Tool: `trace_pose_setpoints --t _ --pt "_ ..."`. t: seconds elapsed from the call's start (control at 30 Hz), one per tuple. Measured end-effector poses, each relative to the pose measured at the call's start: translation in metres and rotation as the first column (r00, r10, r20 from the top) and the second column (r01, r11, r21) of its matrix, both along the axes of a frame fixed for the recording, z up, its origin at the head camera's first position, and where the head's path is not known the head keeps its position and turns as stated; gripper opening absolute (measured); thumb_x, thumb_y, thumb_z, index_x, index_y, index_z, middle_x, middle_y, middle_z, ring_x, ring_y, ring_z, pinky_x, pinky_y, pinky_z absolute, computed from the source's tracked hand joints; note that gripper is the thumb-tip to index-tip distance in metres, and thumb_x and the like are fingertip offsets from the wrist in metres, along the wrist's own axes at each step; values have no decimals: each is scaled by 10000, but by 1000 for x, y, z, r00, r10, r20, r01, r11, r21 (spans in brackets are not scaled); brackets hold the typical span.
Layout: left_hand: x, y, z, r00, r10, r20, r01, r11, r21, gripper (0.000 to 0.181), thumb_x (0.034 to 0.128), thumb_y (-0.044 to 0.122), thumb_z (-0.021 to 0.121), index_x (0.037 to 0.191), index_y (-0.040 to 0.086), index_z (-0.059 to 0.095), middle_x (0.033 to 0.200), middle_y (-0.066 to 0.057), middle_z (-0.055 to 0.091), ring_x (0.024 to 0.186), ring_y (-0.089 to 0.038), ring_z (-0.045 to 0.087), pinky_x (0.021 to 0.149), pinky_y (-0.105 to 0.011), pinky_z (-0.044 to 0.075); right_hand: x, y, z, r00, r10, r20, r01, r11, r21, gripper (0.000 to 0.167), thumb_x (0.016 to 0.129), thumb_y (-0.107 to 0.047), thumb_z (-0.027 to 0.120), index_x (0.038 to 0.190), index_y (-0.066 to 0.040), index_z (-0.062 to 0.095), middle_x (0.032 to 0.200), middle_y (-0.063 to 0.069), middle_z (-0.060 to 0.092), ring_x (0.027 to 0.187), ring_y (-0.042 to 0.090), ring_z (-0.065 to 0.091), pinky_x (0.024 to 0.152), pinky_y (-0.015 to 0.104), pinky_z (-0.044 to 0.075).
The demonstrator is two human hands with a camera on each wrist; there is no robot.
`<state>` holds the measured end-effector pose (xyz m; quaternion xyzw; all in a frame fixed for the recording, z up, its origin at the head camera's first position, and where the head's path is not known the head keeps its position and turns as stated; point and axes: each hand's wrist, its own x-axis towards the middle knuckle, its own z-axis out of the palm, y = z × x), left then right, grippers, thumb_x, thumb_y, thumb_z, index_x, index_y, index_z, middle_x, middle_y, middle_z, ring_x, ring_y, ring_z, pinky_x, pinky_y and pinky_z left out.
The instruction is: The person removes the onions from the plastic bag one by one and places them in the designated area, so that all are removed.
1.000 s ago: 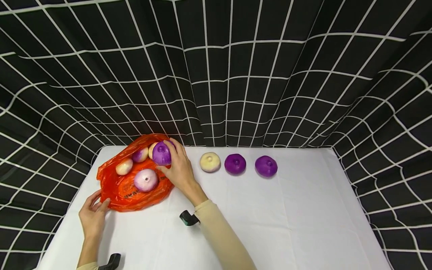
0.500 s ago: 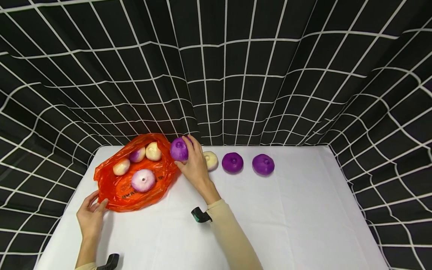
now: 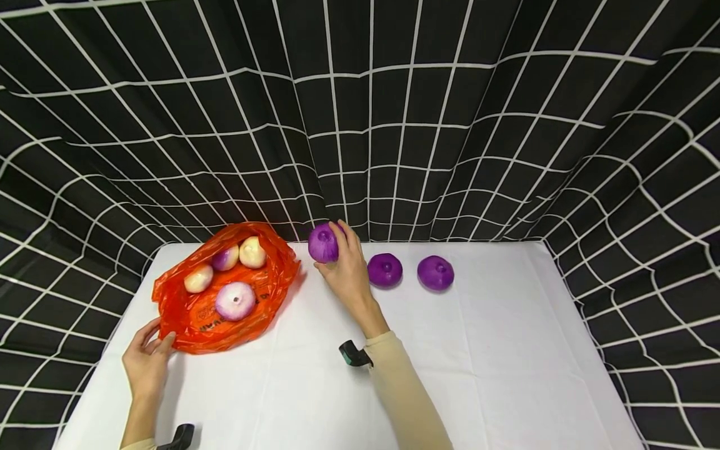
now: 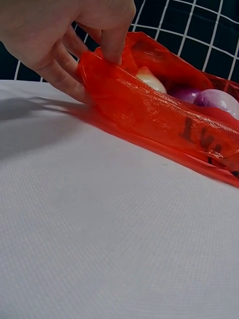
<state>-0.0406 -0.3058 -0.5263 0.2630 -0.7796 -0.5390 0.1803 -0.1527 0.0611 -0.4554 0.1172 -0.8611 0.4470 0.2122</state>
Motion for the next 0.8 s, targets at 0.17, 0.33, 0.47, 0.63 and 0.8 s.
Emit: trace_pose_setpoints --t 0.17,0.33,0.47,0.63,0.8 --pt "-1 0 -1 1000 4 11 -4 1000 22 457 914 -13 638 1360 12 542 1282 -120 541 751 31 547 637 -59 497 1 19 -6 999 -34 30 35 999 -6 856 671 -15 883 1420 -48 469 1466 174 410 1365 330 398 1108 492 362" --pt "0 1 -1 1000 8 -14 -7 998 56 449 908 -34 635 1347 3 548 1218 -11 558 744 28 551 630 -57 495 2 39 -14 997 -65 46 66 998 -12 859 684 -8 874 1427 -27 445 1472 175 392 1370 335 391 1119 492 347" --pt "1 1 0 998 13 -62 -5 993 115 442 890 -83 628 1322 -18 559 1120 112 550 727 19 564 610 -64 498 5 57 -18 991 -118 57 119 993 -14 852 700 -31 871 1434 -37 440 1483 151 383 1377 330 378 1131 483 329" --pt "1 2 1 997 14 -74 -5 992 129 439 889 -83 630 1317 -11 566 1105 134 549 730 23 562 618 -60 497 7 80 -22 980 -189 70 192 981 -36 842 715 -51 865 1440 -33 436 1486 144 385 1374 335 384 1139 482 315" --pt "0 2 2 996 21 -82 -9 989 148 434 887 -90 627 1311 -11 570 1102 127 551 727 15 570 618 -66 502 11 104 -27 965 -243 95 248 968 -47 851 717 -51 865 1445 -31 427 1482 159 383 1375 353 378 1138 511 305"
